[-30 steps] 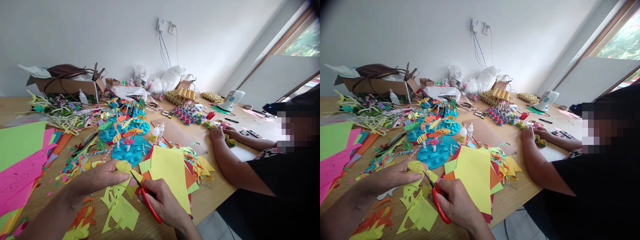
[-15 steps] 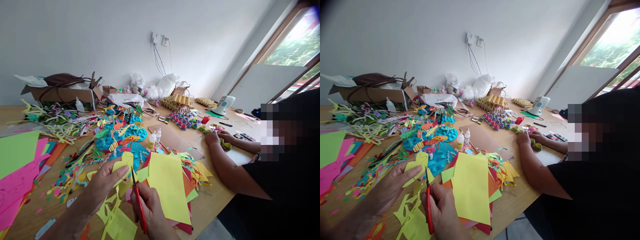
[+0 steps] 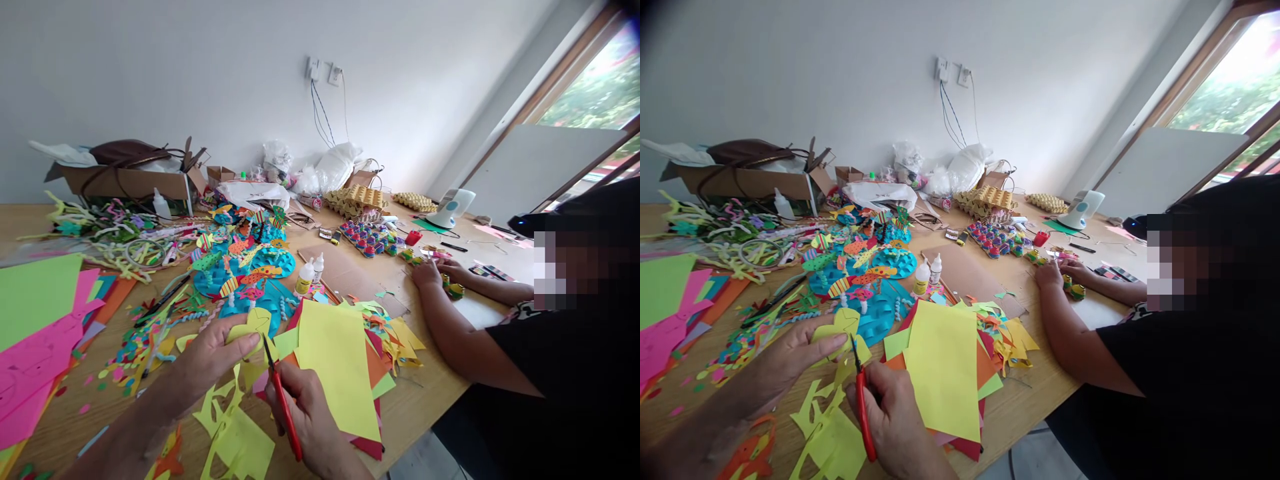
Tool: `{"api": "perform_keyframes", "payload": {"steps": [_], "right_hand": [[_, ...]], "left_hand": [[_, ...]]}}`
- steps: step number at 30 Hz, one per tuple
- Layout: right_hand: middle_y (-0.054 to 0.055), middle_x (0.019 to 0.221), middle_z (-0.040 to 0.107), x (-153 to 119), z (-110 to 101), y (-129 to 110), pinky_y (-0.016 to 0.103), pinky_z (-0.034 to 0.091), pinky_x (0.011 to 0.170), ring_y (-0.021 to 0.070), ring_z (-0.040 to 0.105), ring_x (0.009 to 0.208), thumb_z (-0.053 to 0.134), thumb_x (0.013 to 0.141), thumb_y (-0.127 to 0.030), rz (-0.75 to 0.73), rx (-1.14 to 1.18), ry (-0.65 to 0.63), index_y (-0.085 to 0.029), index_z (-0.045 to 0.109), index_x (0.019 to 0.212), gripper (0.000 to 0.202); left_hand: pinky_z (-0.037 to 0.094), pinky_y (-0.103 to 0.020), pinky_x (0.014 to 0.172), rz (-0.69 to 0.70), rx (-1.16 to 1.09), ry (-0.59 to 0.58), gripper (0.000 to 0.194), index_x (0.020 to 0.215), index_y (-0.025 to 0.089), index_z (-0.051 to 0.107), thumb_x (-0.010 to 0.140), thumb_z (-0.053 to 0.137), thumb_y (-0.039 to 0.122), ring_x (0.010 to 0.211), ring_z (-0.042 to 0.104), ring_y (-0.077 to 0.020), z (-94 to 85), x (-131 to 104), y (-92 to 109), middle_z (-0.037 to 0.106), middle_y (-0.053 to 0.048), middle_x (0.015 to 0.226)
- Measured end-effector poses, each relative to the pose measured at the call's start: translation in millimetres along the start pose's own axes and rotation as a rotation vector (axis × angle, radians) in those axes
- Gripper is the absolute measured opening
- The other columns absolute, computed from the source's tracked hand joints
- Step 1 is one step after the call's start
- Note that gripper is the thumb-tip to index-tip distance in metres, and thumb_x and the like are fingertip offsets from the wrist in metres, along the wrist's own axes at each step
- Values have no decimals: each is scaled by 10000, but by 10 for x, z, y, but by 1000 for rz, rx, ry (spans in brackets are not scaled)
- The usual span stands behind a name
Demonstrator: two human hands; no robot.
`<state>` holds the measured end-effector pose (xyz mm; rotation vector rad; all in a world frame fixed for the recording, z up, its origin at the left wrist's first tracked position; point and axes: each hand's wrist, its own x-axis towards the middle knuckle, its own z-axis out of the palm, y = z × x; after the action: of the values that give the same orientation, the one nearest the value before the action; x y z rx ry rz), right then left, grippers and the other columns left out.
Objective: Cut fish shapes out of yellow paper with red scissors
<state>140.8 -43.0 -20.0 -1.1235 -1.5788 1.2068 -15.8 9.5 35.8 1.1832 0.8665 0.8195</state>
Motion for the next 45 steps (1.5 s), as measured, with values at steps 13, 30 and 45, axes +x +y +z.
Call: {"api": "perform_keyframes", "payload": {"steps": [13,30,45], "right_hand": [[-61,517,321,6,-55,-64,195,228,430,81,310,478,474,894,-399,17,-16,-48,-190,361,586,389],[-66,534,312,-4,-92,-64,194,226,441,80,295,494,497,889,-329,15,-19,-81,-194,342,600,355],[-65,532,330,-16,-168,-58,202,216,456,80,292,491,492,894,-304,-61,-285,-64,-191,329,606,350]], "left_hand": [[482,-254,695,-20,114,-125,170,905,226,664,851,569,357,717,590,-156,-156,13,-54,667,18,771],[499,-278,689,-100,88,-110,171,851,205,658,809,598,360,706,626,-182,-133,-44,3,669,11,727],[525,-349,783,-126,200,81,390,1024,202,698,680,707,385,914,660,-285,-212,-40,-39,742,-60,938]]}}
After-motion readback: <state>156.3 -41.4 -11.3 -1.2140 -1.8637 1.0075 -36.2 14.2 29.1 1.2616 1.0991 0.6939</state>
